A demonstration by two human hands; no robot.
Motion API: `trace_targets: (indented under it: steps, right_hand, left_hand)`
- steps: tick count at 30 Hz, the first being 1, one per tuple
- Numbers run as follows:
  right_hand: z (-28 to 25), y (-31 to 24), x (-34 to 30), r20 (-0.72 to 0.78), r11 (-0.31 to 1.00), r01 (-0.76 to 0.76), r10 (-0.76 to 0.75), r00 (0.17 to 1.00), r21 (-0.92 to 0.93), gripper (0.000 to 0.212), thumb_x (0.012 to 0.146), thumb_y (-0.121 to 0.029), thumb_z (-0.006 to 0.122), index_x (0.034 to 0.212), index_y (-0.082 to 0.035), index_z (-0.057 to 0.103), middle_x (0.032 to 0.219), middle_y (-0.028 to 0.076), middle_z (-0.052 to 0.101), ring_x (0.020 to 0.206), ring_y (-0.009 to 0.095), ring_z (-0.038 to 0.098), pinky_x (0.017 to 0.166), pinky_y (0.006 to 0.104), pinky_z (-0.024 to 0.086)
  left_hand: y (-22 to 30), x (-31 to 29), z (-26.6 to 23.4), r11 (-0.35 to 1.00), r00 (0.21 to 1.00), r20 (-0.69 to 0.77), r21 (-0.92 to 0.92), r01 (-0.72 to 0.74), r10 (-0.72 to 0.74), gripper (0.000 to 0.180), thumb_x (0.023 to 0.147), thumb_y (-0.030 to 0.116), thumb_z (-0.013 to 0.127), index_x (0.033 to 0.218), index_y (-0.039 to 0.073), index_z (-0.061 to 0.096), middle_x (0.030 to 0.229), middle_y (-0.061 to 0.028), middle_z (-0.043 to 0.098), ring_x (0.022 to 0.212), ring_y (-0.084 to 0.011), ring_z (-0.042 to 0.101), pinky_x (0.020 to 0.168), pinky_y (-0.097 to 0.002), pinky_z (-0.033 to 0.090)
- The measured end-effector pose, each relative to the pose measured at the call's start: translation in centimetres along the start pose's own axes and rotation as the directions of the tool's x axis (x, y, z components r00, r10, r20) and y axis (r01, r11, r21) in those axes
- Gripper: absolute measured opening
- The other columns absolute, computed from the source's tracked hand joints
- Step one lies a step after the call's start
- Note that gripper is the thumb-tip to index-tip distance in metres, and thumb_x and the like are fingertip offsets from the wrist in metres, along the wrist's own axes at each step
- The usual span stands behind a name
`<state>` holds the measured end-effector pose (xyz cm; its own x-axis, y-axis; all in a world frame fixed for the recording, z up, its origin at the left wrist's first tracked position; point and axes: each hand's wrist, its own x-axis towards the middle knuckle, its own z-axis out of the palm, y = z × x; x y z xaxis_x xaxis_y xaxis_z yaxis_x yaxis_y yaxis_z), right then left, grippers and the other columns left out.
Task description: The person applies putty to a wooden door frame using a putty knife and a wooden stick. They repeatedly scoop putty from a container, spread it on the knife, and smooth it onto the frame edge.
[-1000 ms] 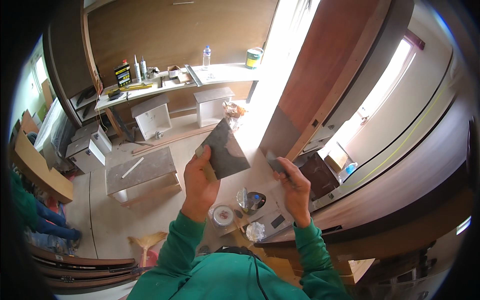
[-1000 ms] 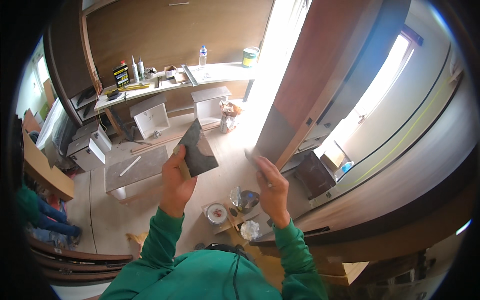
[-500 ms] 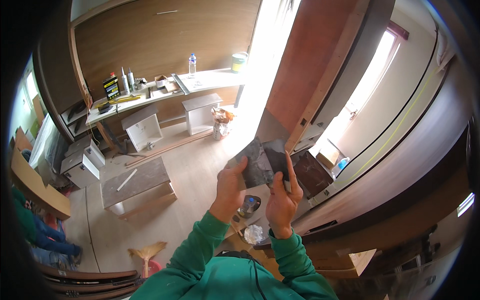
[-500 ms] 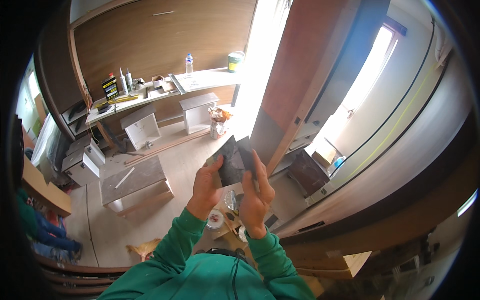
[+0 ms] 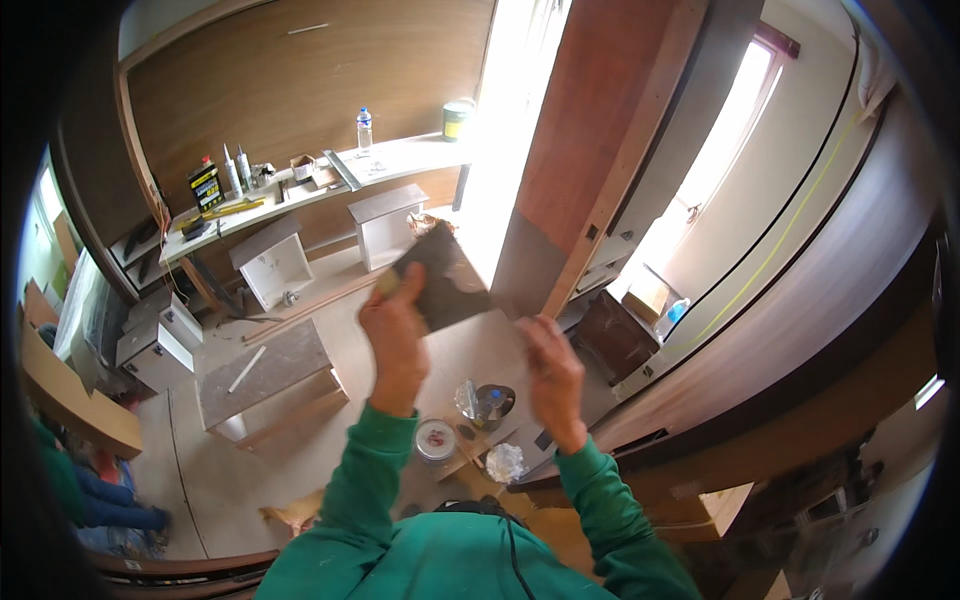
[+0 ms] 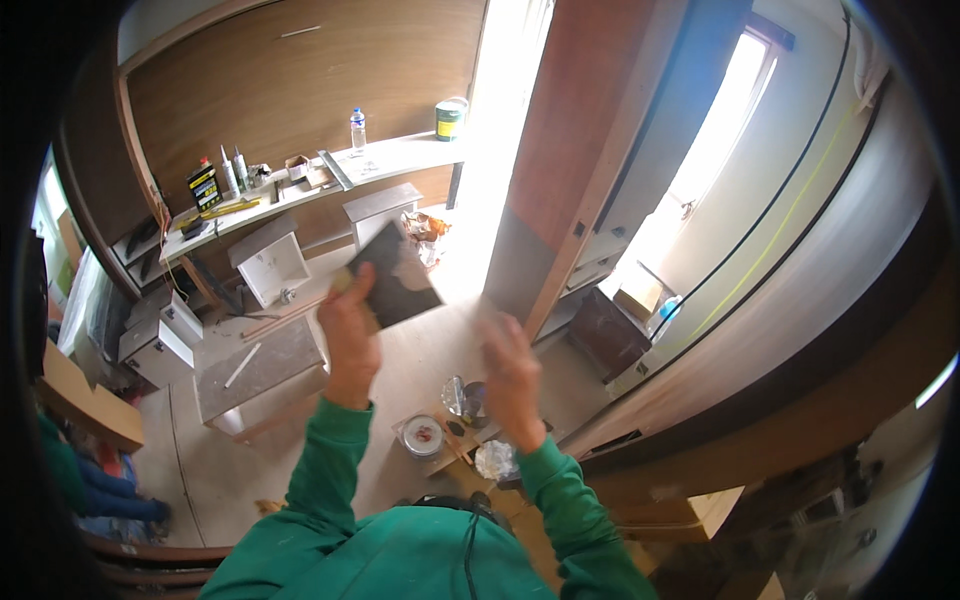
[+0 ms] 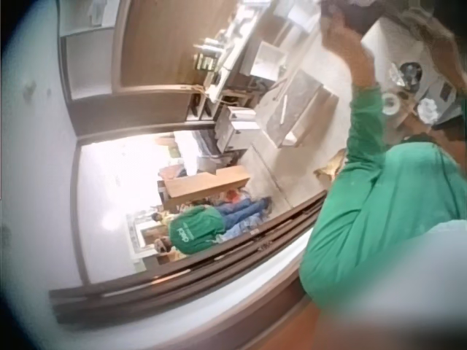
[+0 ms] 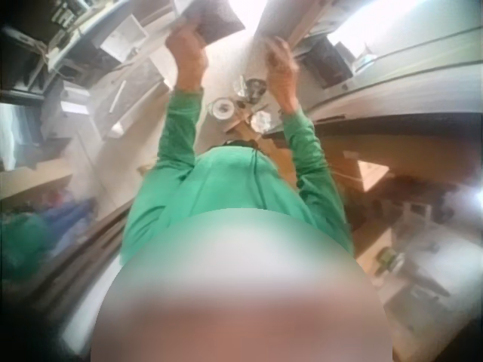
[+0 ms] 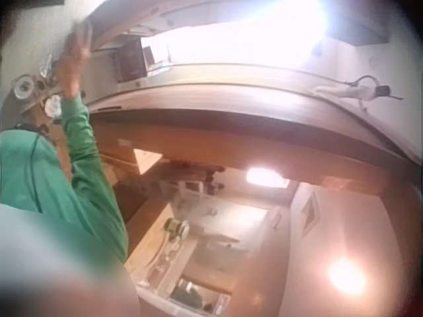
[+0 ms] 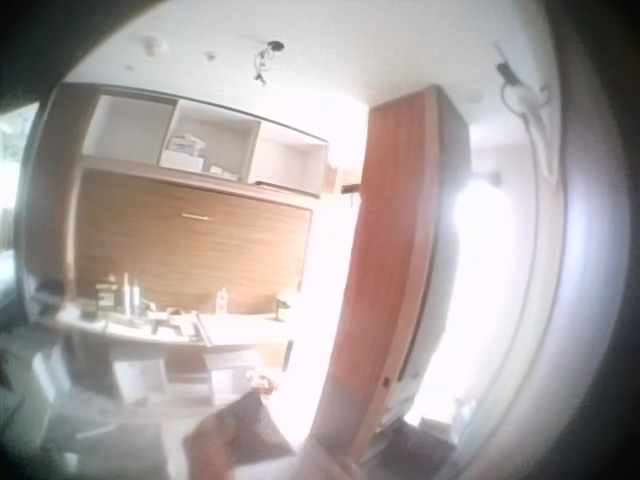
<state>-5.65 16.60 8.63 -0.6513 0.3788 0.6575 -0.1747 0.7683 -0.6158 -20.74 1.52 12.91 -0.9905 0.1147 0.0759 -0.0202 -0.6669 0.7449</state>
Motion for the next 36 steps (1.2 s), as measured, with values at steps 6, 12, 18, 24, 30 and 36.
trace_targets:
  steps: [6,12,18,24,30,36]
  right_hand:
    - [-2.8,5.4,2.5,0.383,0.051,-0.497,0.572,0.726,0.866,0.035,0.094,-0.009,0.066,0.127,0.002,0.060,0.105,0.006,0.069,0.107,0.016,0.064,0.097,0.0338,0.053]
    - [2.4,4.0,1.6,0.683,-0.459,-0.520,0.340,0.646,0.721,0.034,0.095,-0.021,0.061,0.120,0.003,0.062,0.109,0.014,0.070,0.103,0.029,0.069,0.098,0.0420,0.054]
    - [3.4,5.5,1.6,0.483,0.062,-0.618,0.566,0.669,0.784,0.030,0.096,-0.021,0.061,0.114,0.002,0.063,0.105,0.013,0.070,0.093,0.028,0.071,0.085,0.0414,0.059]
    - [-0.3,4.0,0.7,0.190,0.198,-0.482,0.742,0.643,0.853,0.010,0.099,-0.015,0.057,0.105,-0.008,0.061,0.098,0.006,0.069,0.088,0.019,0.069,0.059,0.0382,0.058]
    - [1.4,-0.2,0.1,0.002,0.403,-0.361,0.665,0.747,0.841,0.014,0.099,-0.013,0.063,0.111,-0.006,0.062,0.100,0.001,0.068,0.081,0.010,0.064,0.070,0.0239,0.052]
    - [1.4,0.8,0.4,-0.265,0.822,-0.229,0.411,0.872,0.521,0.013,0.096,-0.010,0.069,0.102,-0.001,0.062,0.078,-0.006,0.057,0.069,0.002,0.047,0.059,0.0194,0.036]
  left_hand:
    - [-2.2,-0.4,-3.7,0.820,0.823,0.263,-0.157,0.551,-0.502,0.039,0.097,0.018,0.067,0.130,0.000,0.058,0.123,-0.0092,0.066,0.112,-0.0214,0.064,0.098,-0.0352,0.053]
    - [-7.4,-6.0,-0.8,0.904,0.875,0.291,-0.069,0.422,-0.386,0.034,0.095,0.015,0.068,0.125,0.000,0.061,0.121,-0.0093,0.067,0.107,-0.0223,0.066,0.097,-0.0373,0.053]
    - [-5.5,-7.1,0.8,0.882,0.883,0.249,-0.162,0.443,-0.398,0.029,0.095,0.015,0.070,0.119,0.001,0.063,0.113,-0.0078,0.069,0.102,-0.0204,0.067,0.093,-0.0359,0.054]
    - [-4.1,-4.1,-1.1,0.937,0.945,-0.007,-0.131,0.324,-0.328,0.025,0.095,0.014,0.070,0.116,0.000,0.065,0.108,-0.0073,0.070,0.100,-0.0196,0.067,0.093,-0.0326,0.053]
    - [-5.8,-3.8,-1.1,0.939,0.972,0.020,-0.255,0.230,-0.232,0.023,0.086,-0.003,0.075,0.108,-0.003,0.069,0.107,-0.0086,0.071,0.091,-0.0182,0.068,0.080,-0.0305,0.055]
    - [-6.0,-6.3,-0.6,0.983,0.978,0.210,0.183,-0.025,-0.015,0.009,0.087,-0.004,0.071,0.095,-0.006,0.073,0.089,-0.0017,0.068,0.073,-0.0087,0.059,0.066,-0.0234,0.046]
